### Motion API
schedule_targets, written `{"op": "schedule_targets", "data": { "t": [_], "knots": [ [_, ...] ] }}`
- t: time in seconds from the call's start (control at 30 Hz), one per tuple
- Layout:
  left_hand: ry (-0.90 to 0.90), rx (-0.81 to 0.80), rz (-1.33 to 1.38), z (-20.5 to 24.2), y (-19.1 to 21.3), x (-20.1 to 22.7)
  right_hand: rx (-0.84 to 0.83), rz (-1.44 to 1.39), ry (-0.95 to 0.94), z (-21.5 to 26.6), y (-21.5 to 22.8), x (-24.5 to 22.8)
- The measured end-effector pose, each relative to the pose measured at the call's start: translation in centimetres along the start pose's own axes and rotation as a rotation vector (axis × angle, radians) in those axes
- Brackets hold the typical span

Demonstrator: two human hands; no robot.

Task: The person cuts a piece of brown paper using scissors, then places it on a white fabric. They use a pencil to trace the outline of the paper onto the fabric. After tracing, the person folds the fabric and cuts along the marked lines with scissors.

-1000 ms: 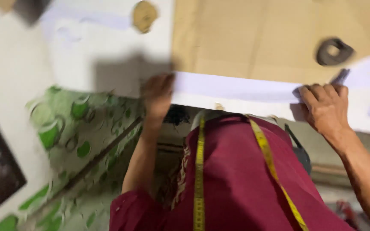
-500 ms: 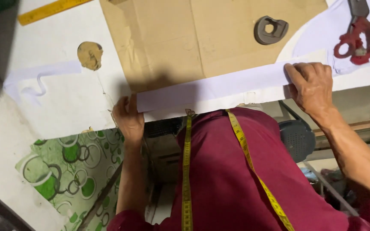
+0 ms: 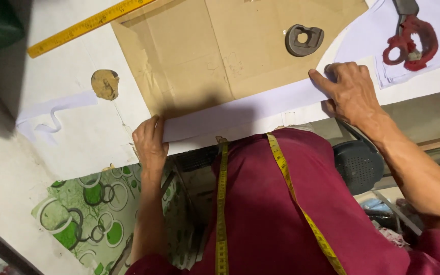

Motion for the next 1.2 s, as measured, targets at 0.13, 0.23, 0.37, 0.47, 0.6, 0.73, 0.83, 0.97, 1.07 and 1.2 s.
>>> {"op": "schedule_targets", "data": {
  "t": [0.13,0.23,0.37,0.47,0.6,0.73,0.83,0.97,1.07,1.2],
  "knots": [
    [0.026,0.009,0.034,-0.3,-0.3,-0.7,0.102,0.007,0.015,0.8,-1.6,1.2],
    [0.035,0.036,0.088,-0.6,-0.2,-1.2,0.187,-0.042,0.029,1.4,-2.4,1.8],
    [0.072,0.043,0.254,-1.5,1.0,-0.8,0.249,-0.135,0.021,2.2,-4.0,3.0],
    [0.113,0.004,0.336,-1.4,0.8,-1.4,0.288,-0.146,0.021,2.1,-3.9,3.0],
    [0.160,-0.011,0.313,-1.6,0.6,-1.6,0.289,-0.158,0.008,1.6,-2.8,2.7],
    [0.142,-0.007,0.335,-1.3,0.5,-1.6,0.123,-0.001,0.027,0.7,-1.8,1.9],
    [0.136,0.019,0.346,-0.9,0.2,-1.9,0.141,-0.004,0.061,0.8,-2.2,1.9],
    [0.155,0.057,0.395,-1.1,0.4,-1.7,0.279,-0.151,0.051,1.0,-3.4,3.0],
    [0.246,0.049,0.410,-1.5,0.5,-1.4,0.311,-0.312,-0.004,0.7,-4.0,3.7],
    [0.331,0.037,0.433,-1.6,-0.2,-2.4,0.280,-0.438,-0.043,-0.4,-4.1,4.9]
  ]
}}
Point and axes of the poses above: each hand's wrist, its own z-axis away from the middle knuckle, its own y-axis out of the back of the hand, x = y × z, the point moved 5 cm from there along -z, towards the middle knuckle, and after that the axes turned 8 degrees about y, right-handed, at the moved point
